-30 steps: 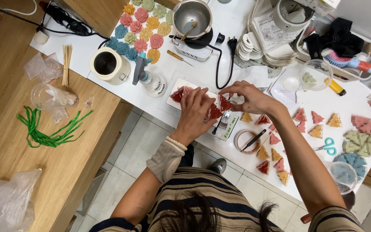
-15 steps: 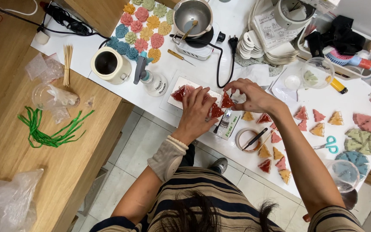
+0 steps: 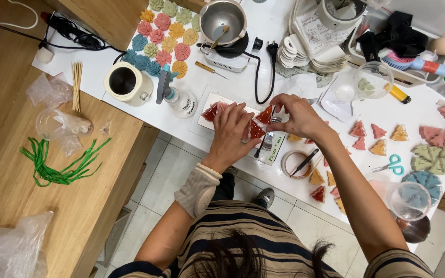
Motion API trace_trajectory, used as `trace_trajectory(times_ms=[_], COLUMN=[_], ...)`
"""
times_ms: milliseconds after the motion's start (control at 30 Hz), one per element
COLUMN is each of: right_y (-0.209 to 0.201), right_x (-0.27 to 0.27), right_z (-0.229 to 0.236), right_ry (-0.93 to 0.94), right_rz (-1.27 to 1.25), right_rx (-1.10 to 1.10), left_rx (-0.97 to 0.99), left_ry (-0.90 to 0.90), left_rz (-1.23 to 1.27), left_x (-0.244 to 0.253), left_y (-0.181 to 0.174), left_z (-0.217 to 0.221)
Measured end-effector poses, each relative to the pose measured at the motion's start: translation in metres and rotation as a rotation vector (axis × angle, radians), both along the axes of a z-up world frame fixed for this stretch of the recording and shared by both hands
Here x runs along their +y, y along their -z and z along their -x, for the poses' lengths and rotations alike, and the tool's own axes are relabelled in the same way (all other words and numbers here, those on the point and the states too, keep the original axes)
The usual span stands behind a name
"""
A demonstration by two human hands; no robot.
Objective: The person is crafting scented candles, specifically pouring melted red wax into small triangular shapes and then assembling them into a larger candle structure with a wick.
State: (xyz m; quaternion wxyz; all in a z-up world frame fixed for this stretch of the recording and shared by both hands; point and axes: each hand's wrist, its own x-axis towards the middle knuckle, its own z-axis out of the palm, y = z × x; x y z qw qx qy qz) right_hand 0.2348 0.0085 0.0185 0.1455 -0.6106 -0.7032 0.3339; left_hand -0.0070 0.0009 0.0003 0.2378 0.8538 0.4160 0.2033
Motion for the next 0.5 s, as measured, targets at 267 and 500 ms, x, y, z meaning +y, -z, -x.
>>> trace_trajectory(times_ms=[267, 500], right_y=[-0.015, -0.005], right_x=[-0.004, 0.001], right_z=[0.001, 0.002], right_ry=[-0.037, -0.062], right_rz=[0.003, -0.051], right_rx=[0.059, 0.065], left_rx=[-0.045, -0.079], left_ry=[-0.034, -0.090], left_rz=[-0.005, -0.023], left_x=[-0.003, -0.008], left_y=[0.005, 0.006], left_z=[0.010, 0.019])
